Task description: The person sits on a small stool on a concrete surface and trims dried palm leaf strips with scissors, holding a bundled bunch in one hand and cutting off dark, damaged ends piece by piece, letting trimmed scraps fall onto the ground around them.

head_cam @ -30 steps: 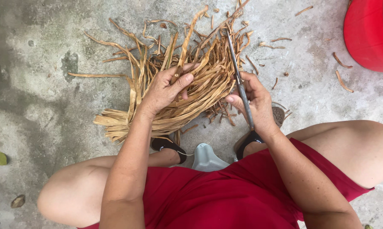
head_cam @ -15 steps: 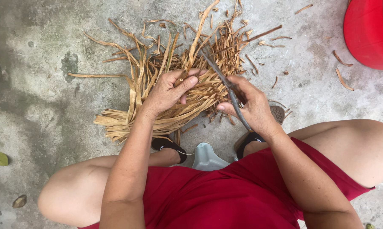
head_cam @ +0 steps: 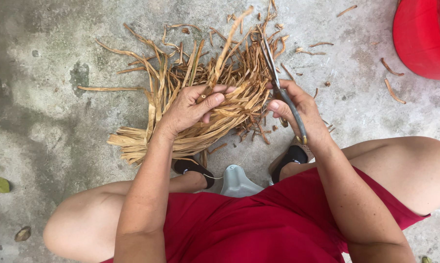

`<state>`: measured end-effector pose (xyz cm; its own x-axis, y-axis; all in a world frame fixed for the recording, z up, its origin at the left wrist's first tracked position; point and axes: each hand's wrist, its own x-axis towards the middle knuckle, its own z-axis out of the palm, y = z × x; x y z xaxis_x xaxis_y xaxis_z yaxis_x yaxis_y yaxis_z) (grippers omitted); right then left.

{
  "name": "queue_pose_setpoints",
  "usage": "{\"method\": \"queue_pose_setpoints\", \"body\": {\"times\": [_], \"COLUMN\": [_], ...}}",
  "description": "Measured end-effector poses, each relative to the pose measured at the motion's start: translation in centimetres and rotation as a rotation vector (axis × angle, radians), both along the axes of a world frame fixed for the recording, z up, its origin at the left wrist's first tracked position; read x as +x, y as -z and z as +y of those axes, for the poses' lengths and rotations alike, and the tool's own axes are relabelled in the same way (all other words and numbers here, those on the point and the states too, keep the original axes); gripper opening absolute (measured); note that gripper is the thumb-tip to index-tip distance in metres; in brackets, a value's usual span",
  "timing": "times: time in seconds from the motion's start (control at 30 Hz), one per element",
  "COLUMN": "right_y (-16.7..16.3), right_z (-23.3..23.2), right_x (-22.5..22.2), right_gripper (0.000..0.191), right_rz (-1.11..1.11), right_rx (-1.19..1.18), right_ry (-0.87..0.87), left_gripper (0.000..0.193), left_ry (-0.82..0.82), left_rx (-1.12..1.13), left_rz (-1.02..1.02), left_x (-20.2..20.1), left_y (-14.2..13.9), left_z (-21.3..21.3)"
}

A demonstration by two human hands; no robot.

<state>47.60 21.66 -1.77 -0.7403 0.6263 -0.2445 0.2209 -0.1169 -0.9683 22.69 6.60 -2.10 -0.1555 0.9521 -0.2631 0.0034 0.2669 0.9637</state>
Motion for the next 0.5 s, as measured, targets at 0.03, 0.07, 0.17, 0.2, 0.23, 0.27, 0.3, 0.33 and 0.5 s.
{"method": "queue_pose_setpoints", "body": {"times": [0.03,0.07,0.17,0.2,0.23,0.27,0.3,0.33,0.5], "right_y": [0.0,0.1,0.5,0.6,0.7,0.9,1.1,1.2,1.0], "right_z": [0.0,0.0,-0.3,-0.2,-0.2,-0.2,-0.3,-0.3,0.4], "right_x": [-0.1,-0.3,-0.6,-0.7,-0.6,-0.6,-0.6,-0.6,0.4], "right_gripper": [0.054,0.055,0.056,0.056,0.054,0.051,0.049,0.047,0.032], "right_rz": [-0.002,-0.003,0.007,0.013,0.041,0.068,0.094,0.132,0.323], "right_rx": [-0.027,-0.054,-0.090,-0.093,-0.086,-0.080,-0.075,-0.088,-0.122], "right_ry": [-0.011,-0.022,-0.046,-0.051,-0.040,-0.030,-0.021,0.019,0.175], "left_gripper": [0.037,0.037,0.037,0.037,0.038,0.039,0.041,0.043,0.066], "left_ry": [0.022,0.041,0.103,0.127,0.151,0.163,0.175,0.186,0.253], "left_rx": [-0.011,-0.009,0.001,0.011,0.020,-0.052,-0.126,-0.199,-0.039], "left_rz": [-0.027,-0.023,-0.030,-0.042,-0.055,-0.044,-0.034,-0.024,0.047], "left_x": [0.0,0.1,0.3,0.4,0.5,0.6,0.7,0.8,-0.1], "left_y": [-0.1,-0.1,-0.6,-0.7,-0.9,-1.1,-1.3,-1.6,-2.5], "left_z": [0.0,0.0,-0.1,-0.1,0.0,0.0,-0.1,-0.1,-0.6]}}
